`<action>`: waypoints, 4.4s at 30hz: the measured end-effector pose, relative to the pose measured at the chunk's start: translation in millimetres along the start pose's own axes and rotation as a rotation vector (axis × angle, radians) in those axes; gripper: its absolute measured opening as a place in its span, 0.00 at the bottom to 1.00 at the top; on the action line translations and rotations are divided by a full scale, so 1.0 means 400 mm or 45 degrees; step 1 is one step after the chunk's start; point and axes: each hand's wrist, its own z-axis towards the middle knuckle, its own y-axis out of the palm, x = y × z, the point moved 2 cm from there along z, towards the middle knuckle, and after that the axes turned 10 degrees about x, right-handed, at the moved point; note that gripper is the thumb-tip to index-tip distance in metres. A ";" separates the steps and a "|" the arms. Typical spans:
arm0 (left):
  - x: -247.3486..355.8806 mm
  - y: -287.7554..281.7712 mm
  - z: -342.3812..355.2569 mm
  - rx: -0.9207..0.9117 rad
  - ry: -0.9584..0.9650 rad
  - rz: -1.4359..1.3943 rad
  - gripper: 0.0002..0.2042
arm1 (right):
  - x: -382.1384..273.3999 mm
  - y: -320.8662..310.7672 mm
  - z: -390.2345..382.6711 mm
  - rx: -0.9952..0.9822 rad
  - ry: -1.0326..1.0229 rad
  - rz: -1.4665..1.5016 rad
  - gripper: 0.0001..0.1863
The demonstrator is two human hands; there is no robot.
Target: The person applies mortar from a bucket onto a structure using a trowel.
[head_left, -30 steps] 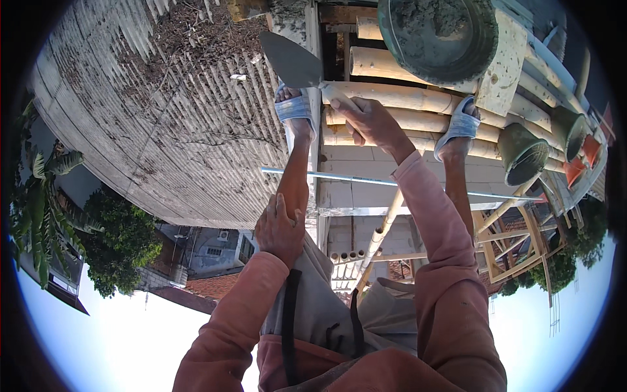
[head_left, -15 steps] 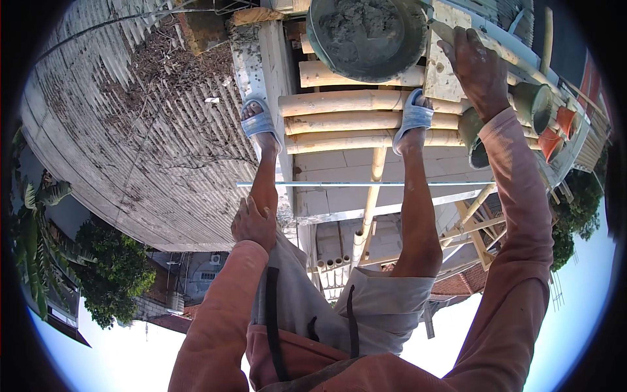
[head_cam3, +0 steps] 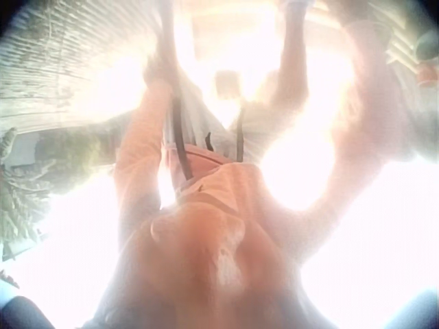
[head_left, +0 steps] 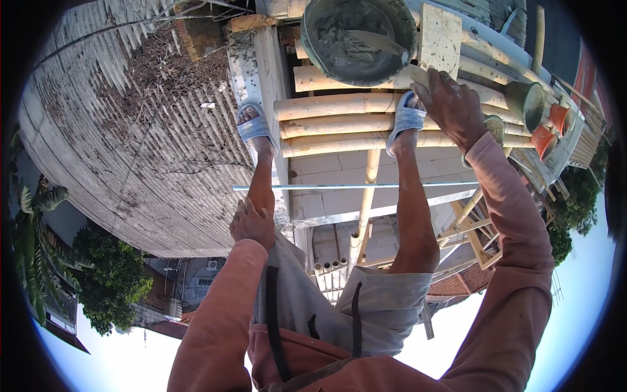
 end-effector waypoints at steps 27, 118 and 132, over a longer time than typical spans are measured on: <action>0.011 0.007 0.004 -0.010 0.004 0.043 0.33 | -0.220 0.325 -0.021 -0.454 1.750 1.647 0.30; -0.006 0.006 0.011 -0.037 0.011 -0.034 0.34 | 0.011 0.285 0.005 -0.223 0.460 -0.107 0.24; 0.008 -0.008 0.000 -0.027 0.020 -0.003 0.33 | -0.082 0.383 -0.013 -0.547 1.277 1.065 0.45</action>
